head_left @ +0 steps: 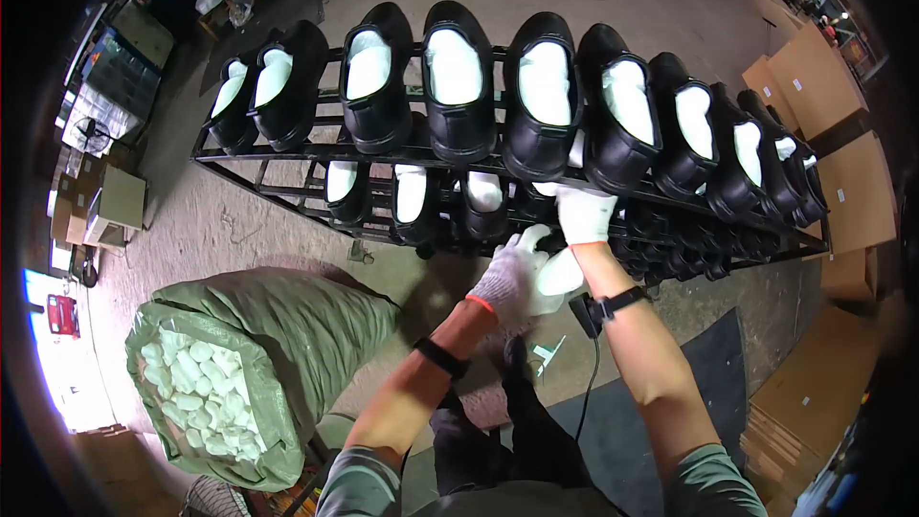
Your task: Stuffing protective material into the inside of black shoes on a drying rack.
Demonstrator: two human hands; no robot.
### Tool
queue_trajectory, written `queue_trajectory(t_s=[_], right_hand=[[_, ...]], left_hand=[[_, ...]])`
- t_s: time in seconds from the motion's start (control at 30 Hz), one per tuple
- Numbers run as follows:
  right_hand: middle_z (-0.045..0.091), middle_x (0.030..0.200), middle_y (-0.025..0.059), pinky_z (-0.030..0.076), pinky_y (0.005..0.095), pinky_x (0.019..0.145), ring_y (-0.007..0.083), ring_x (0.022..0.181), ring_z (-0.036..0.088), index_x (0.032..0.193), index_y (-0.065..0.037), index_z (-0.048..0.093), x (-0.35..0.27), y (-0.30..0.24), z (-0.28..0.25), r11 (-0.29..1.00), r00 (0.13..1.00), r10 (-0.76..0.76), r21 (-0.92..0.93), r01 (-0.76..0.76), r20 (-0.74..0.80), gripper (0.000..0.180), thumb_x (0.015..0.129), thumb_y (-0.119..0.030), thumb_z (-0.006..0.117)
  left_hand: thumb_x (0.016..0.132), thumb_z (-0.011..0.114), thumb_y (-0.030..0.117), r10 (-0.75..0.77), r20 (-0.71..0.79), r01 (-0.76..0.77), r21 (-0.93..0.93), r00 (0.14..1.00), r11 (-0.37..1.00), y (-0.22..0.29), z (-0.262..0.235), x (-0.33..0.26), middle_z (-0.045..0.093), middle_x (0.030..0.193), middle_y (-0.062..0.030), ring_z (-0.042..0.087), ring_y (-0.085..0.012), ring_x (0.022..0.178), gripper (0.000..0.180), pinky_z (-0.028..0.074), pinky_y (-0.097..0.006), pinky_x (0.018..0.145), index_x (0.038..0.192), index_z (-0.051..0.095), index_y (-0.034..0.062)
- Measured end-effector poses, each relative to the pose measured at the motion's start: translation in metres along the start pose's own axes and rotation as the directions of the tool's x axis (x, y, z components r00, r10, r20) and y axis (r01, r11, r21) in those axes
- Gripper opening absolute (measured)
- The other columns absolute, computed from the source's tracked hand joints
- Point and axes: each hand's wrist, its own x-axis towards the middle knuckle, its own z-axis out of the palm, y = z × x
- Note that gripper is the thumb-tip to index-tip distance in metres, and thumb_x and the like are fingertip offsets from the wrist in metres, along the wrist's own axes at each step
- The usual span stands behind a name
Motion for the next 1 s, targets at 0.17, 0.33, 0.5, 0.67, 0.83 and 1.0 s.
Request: queue_trajectory(t_s=[0.17, 0.33, 0.5, 0.67, 0.83, 1.0], right_hand=[[0.081, 0.111, 0.0173, 0.059, 0.0557, 0.094, 0.0410, 0.107, 0.077, 0.114, -0.013, 0.080, 0.015, -0.024, 0.032, 0.947, 0.919, 0.021, -0.302, 0.108, 0.394, 0.030, 0.102, -0.040, 0.073], [0.079, 0.112, 0.0211, 0.060, 0.0586, 0.088, 0.0455, 0.100, 0.076, 0.119, -0.013, 0.076, -0.004, -0.004, 0.033, 0.849, 0.920, -0.034, -0.474, 0.232, 0.390, 0.032, 0.110, -0.041, 0.063], [0.079, 0.128, 0.0192, 0.054, 0.0519, 0.109, 0.0383, 0.124, 0.072, 0.124, -0.011, 0.076, 0.040, -0.026, -0.002, 0.952, 0.729, 0.278, -0.280, -0.123, 0.626, 0.033, 0.108, -0.038, 0.066], [0.079, 0.125, 0.0190, 0.056, 0.0530, 0.102, 0.0404, 0.117, 0.074, 0.119, -0.012, 0.077, 0.021, 0.004, 0.017, 0.910, 0.742, 0.390, -0.351, -0.220, 0.545, 0.036, 0.102, -0.043, 0.071], [0.080, 0.125, 0.0190, 0.054, 0.0498, 0.110, 0.0412, 0.122, 0.073, 0.120, -0.014, 0.082, 0.013, 0.022, 0.008, 0.931, 0.886, 0.110, -0.359, 0.066, 0.449, 0.038, 0.108, -0.043, 0.060], [0.074, 0.135, 0.0246, 0.058, 0.0475, 0.099, 0.0402, 0.117, 0.073, 0.138, -0.002, 0.072, -0.034, -0.059, -0.074, 0.981, 0.929, 0.193, -0.093, -0.173, 0.316, 0.049, 0.097, -0.025, 0.081]], left_hand=[[0.076, 0.087, 0.052, -0.044, 0.209, 0.050, -0.021, 0.977, 0.999, -0.043, 0.014, 0.012, 0.070, 0.132, -0.0207, 0.064, -0.0439, 0.123, 0.054, 0.054, -0.053, 0.109, 0.110, 0.081, 0.0107], [0.081, 0.082, 0.053, -0.060, 0.216, 0.081, -0.090, 0.975, 0.993, -0.031, 0.019, 0.016, 0.071, 0.138, -0.0176, 0.064, -0.0405, 0.130, 0.062, 0.049, -0.053, 0.115, 0.129, 0.077, 0.0148], [0.081, 0.085, 0.049, -0.079, 0.336, 0.101, -0.049, 0.939, 0.994, -0.027, 0.002, 0.023, 0.064, 0.151, -0.0146, 0.062, -0.0392, 0.134, 0.068, 0.048, -0.051, 0.118, 0.140, 0.073, 0.0166], [0.080, 0.086, 0.050, -0.116, 0.288, 0.135, -0.045, 0.951, 0.990, -0.030, 0.009, 0.010, 0.065, 0.148, -0.0135, 0.058, -0.0369, 0.137, 0.061, 0.048, -0.049, 0.117, 0.126, 0.080, 0.0112], [0.081, 0.090, 0.049, -0.041, 0.178, 0.083, -0.234, 0.983, 0.969, -0.041, 0.026, -0.009, 0.077, 0.101, -0.0166, 0.073, -0.0355, 0.098, 0.051, 0.058, -0.047, 0.090, 0.107, 0.079, 0.0067], [0.081, 0.092, 0.042, -0.259, 0.173, 0.311, -0.474, 0.950, 0.824, -0.016, 0.004, -0.019, 0.075, 0.102, -0.0174, 0.072, -0.0380, 0.095, 0.046, 0.060, -0.048, 0.083, 0.104, 0.077, 0.0051]])
